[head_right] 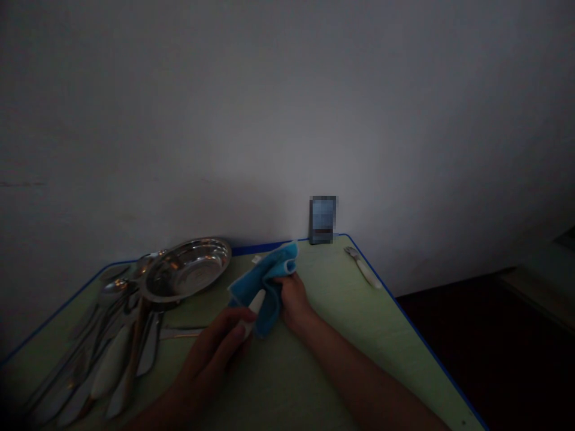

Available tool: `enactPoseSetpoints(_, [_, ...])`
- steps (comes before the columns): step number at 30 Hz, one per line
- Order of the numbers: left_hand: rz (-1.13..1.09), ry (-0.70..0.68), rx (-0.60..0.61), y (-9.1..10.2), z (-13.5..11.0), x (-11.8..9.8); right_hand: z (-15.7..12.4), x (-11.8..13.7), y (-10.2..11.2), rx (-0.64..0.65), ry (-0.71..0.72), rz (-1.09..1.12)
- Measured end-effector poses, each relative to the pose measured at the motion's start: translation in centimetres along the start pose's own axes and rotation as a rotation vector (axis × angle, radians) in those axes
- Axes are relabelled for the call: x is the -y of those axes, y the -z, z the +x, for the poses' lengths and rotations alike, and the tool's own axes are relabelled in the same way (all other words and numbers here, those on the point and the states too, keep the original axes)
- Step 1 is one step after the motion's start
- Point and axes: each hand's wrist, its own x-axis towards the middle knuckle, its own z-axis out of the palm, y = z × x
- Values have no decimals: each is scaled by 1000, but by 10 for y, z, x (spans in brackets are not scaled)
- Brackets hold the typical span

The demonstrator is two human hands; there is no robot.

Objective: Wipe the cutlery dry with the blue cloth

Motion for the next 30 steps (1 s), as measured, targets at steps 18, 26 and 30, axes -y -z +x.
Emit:
enactPoseSetpoints(18, [140,-59,114,4,-5,-6,4,5,4,-78,-99,11])
enactPoseSetpoints(26, [-162,17,-111,-2,0,6,1,5,4,145,-47,-5])
enactPoseSetpoints(30, [-340,98,-239,-2,4,3,0,7,4,172,-39,-43])
